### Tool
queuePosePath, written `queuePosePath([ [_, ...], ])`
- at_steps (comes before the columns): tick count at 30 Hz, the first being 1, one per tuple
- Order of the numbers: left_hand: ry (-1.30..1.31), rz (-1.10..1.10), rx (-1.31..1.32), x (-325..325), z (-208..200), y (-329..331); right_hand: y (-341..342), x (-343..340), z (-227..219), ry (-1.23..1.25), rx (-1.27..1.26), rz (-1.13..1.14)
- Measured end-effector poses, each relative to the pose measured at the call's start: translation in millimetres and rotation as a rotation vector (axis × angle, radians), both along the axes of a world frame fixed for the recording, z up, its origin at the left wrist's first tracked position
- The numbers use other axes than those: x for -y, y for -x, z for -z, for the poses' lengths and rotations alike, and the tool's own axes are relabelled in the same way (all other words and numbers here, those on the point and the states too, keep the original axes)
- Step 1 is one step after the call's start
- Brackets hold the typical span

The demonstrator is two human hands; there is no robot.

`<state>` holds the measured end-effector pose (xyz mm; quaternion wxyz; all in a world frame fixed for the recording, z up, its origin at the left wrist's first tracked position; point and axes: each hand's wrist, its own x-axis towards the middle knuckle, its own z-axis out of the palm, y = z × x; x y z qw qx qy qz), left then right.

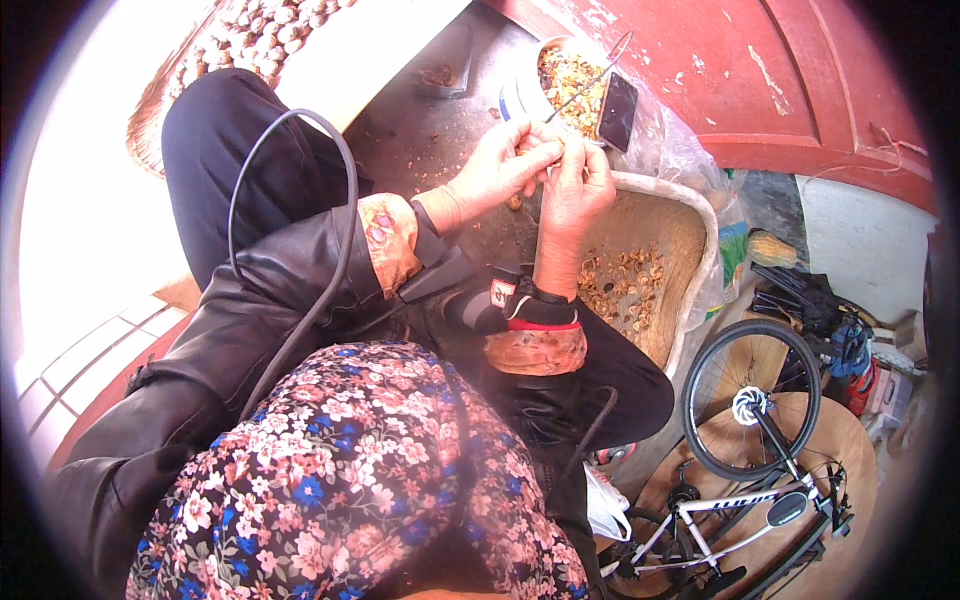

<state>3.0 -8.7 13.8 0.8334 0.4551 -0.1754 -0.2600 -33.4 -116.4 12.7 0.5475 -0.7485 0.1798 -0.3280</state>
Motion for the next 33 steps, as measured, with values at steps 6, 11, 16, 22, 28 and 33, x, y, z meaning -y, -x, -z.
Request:
queuePosePath([
  [6,0.032,0.021,-0.042,0,3,0,-2,-4,-1,0.166,0.078,0.015],
  [11,0.069,0.125,-0.203,-2,6,-3,4,0,-15,0.256,-0.066,0.008],
  [16,0.028,0.172,-0.244,-1,7,-6,7,6,-20,0.223,-0.191,0.001],
  [22,0.203,0.126,-0.402,0,7,-10,9,3,-23,0.068,-0.154,-0.156],
  [28,0.226,0.172,-0.406,-3,8,-13,13,3,-36,0.314,-0.187,-0.248],
  [33,0.203,0.200,-0.371,-6,7,-16,14,2,-42,0.309,-0.155,-0.266],
])
